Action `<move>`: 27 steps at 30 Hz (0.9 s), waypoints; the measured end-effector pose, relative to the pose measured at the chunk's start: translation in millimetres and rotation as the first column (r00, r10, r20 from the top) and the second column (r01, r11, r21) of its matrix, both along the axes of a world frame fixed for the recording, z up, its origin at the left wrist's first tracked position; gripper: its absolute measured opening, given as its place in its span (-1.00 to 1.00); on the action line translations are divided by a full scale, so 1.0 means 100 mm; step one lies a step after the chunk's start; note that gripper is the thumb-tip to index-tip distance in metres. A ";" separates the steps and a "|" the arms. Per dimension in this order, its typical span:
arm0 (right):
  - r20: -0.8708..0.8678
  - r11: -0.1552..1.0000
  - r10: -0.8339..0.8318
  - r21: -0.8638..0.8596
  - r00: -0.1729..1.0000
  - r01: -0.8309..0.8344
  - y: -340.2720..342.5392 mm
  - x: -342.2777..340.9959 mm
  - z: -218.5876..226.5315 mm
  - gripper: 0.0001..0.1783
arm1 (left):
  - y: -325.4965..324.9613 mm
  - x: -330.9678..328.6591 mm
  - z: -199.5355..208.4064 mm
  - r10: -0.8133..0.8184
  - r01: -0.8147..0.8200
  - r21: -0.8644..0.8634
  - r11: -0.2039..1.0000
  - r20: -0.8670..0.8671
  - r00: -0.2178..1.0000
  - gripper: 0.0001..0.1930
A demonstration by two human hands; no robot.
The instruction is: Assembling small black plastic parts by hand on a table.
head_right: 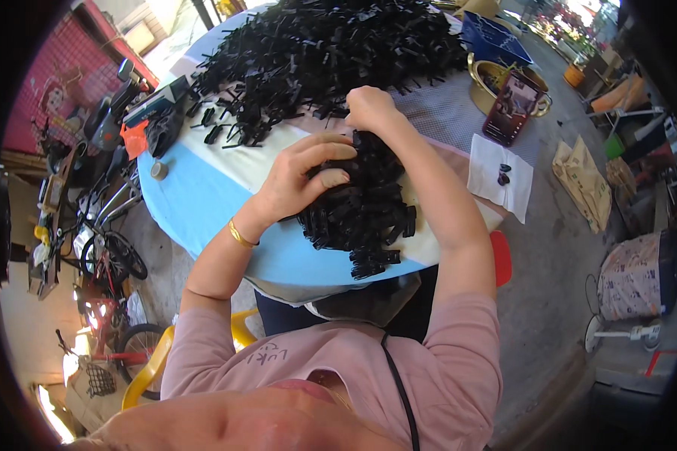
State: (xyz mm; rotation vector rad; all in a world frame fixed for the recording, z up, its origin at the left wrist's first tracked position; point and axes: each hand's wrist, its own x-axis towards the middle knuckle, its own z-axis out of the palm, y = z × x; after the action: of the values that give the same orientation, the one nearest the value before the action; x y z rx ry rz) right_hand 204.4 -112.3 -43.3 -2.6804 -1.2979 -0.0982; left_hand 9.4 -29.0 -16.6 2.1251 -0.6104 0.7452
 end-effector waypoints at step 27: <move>0.504 0.628 0.408 0.451 0.762 -0.634 -0.50 -0.89 0.50 -0.67 | 0.44 0.09 -0.01 -0.754 0.041 -0.912 0.407 -0.310 0.579 -0.54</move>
State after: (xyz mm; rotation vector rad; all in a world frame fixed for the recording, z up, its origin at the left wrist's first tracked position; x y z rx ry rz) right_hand 114.9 -162.1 6.2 -1.6941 -1.7440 -0.8107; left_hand 18.8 15.4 -17.3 1.0231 -0.2420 -0.1744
